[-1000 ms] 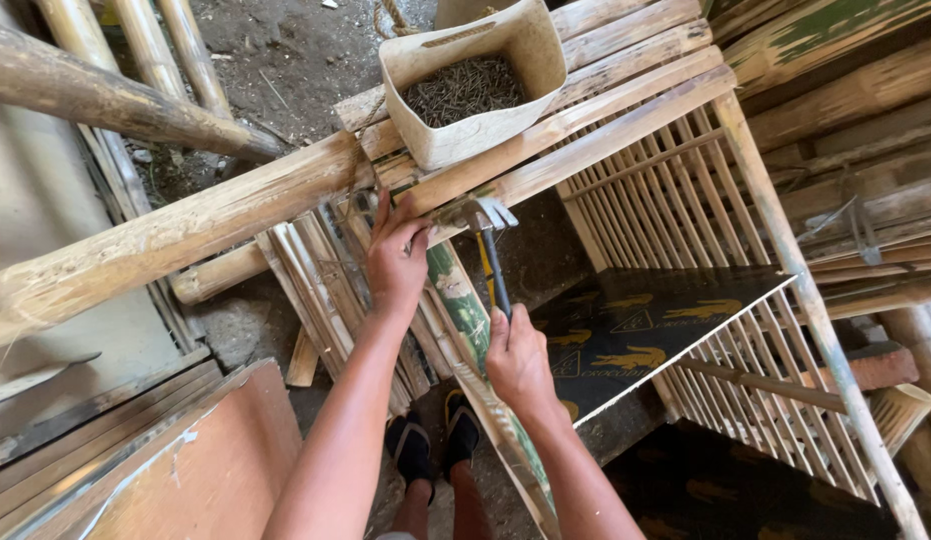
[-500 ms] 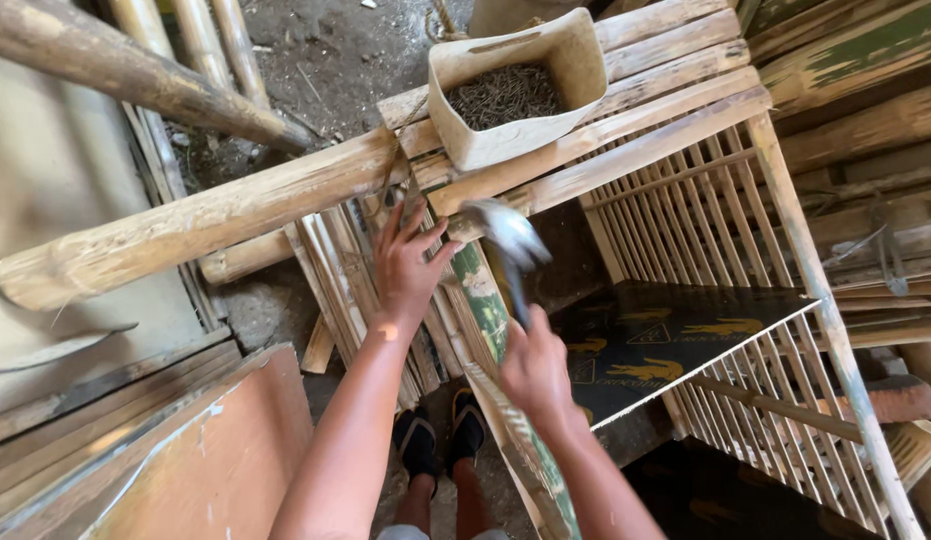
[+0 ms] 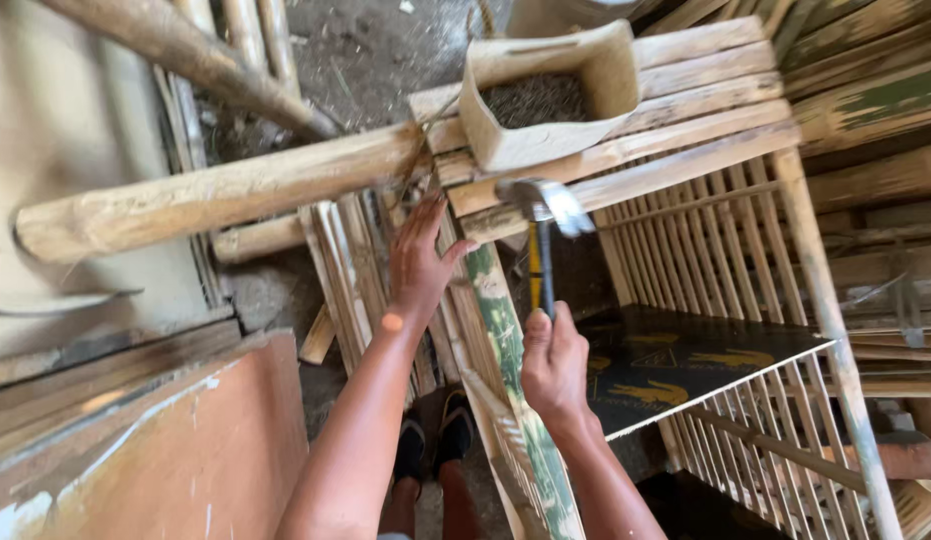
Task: The person assembles a bamboo frame by hammering nails into bamboo slats. They repeatedly pick up nails from a container and drive them into the joints using a hammer.
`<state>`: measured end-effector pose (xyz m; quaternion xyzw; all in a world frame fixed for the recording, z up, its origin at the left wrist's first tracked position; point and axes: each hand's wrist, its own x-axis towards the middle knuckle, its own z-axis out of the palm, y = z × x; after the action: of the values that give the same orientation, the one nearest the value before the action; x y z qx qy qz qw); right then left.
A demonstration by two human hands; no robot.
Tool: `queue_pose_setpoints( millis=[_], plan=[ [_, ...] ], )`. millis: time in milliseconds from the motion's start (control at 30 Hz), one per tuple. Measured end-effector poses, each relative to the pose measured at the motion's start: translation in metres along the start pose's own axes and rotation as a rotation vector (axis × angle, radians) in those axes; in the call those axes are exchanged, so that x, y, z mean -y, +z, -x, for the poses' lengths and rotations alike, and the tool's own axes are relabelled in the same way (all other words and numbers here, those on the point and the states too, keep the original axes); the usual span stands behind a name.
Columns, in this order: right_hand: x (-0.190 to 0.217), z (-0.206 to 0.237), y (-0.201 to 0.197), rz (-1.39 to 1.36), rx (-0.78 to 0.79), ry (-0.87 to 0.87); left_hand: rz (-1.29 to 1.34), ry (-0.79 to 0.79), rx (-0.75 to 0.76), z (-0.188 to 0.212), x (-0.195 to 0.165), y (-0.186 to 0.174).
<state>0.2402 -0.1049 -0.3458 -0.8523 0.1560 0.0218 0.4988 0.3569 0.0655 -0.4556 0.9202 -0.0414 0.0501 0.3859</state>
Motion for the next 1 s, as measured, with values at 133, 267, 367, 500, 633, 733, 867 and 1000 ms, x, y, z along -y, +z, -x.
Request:
queue_pose_setpoints(
  millis=[133,267,367,500,633,733,867,1000],
  plan=[
    [-0.004,-0.005,-0.003,0.184,0.088,0.095,0.015,0.008,-0.069,-0.001,-0.006,0.003],
    [-0.004,0.013,0.008,-0.037,0.112,0.054,0.27,-0.258,-0.142,0.033,0.01,0.008],
    [-0.017,0.055,0.036,-0.369,0.17,0.13,0.367,-0.594,-0.159,0.098,0.053,0.01],
    [-0.067,0.096,0.098,-0.434,0.227,0.463,0.128,-0.817,-0.112,0.181,0.14,0.024],
    [-0.114,0.11,0.157,-0.413,0.2,0.65,0.014,-0.667,-0.175,0.206,0.205,0.063],
    [-0.141,0.089,0.196,-0.374,0.19,0.635,0.019,-0.698,-0.156,0.179,0.227,0.096],
    [-0.155,0.062,0.217,-0.259,0.27,0.644,-0.18,-0.646,-0.059,0.141,0.23,0.119],
    [-0.16,0.048,0.217,-0.262,0.231,0.669,-0.148,-0.951,-0.013,0.113,0.228,0.121]
  ],
)
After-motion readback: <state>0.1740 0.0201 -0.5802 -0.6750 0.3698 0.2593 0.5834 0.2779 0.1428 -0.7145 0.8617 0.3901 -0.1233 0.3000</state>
